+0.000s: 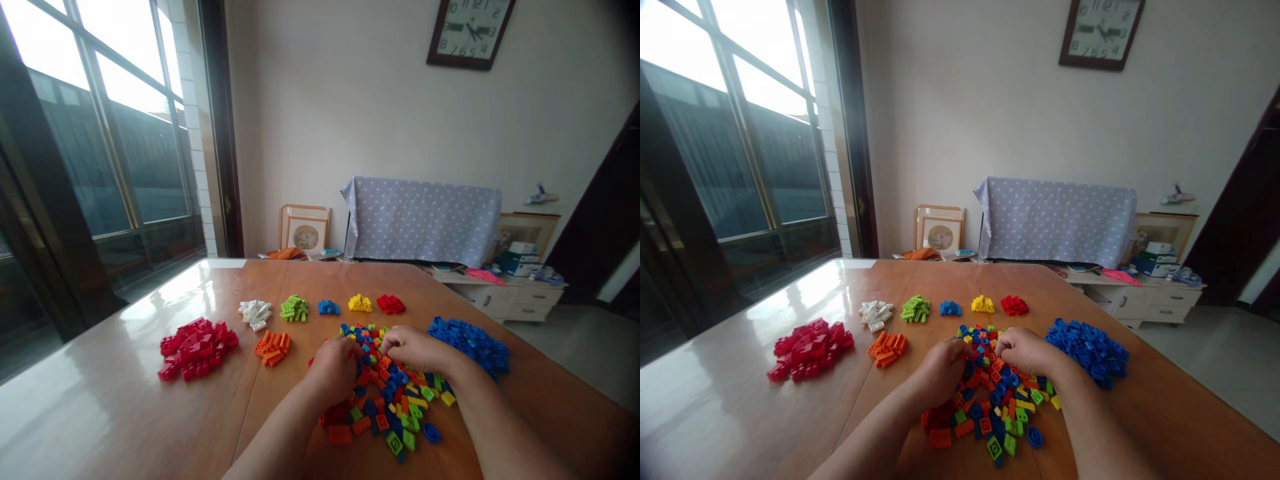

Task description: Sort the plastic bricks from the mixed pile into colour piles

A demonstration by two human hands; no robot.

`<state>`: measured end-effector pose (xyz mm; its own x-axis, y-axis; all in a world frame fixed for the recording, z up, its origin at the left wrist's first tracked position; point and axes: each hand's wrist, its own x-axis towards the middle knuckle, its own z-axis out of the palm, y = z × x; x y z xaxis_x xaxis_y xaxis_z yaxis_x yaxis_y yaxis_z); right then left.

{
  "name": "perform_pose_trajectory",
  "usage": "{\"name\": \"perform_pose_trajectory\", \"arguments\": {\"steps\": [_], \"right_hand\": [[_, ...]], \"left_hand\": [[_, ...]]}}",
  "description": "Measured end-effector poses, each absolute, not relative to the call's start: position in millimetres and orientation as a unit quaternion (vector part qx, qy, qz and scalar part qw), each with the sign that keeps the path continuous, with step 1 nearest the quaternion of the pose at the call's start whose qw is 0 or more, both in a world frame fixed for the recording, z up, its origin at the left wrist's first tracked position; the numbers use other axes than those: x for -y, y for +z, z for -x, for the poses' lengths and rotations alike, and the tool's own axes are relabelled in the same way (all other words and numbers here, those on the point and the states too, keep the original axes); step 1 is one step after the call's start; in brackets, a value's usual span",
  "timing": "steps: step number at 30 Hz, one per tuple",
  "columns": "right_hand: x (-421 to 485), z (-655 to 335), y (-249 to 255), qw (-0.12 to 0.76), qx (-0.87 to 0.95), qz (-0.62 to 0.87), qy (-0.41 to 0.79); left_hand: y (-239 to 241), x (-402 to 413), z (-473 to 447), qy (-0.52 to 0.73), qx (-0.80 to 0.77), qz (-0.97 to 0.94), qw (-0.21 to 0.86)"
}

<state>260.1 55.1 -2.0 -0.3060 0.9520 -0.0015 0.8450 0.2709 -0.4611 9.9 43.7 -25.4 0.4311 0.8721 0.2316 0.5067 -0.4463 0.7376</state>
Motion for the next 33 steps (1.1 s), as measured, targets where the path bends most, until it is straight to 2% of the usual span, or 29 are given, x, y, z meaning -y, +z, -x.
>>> {"name": "perform_pose_trajectory", "arguments": {"steps": [6, 13, 21, 28, 33], "right_hand": [[-56.4, -269.6, -4.4, 0.157, 0.743, 0.611, 0.223], [-65.1, -287.6, -12.4, 0.21, 0.671, 0.691, 0.168], [-59.8, -317.4, 1.0, 0.191, 0.617, 0.751, 0.133], [-53.5, -306.9, 1.0, 0.171, 0.626, 0.737, 0.188], [-53.3, -293.5, 3.0, 0.201, 0.653, 0.703, 0.196]], "left_hand": [[-16.7, -46.9, -9.6, 0.344, -0.462, -0.725, 0.377], [-7.4, -51.6, -0.2, 0.387, -0.487, -0.689, 0.373], [-15.9, -55.4, 4.4, 0.294, -0.477, -0.746, 0.361], [-8.6, -46.6, 4.7, 0.212, -0.441, -0.842, 0.227], [-1.9, -40.1, 1.6, 0.189, -0.446, -0.853, 0.193]]}}
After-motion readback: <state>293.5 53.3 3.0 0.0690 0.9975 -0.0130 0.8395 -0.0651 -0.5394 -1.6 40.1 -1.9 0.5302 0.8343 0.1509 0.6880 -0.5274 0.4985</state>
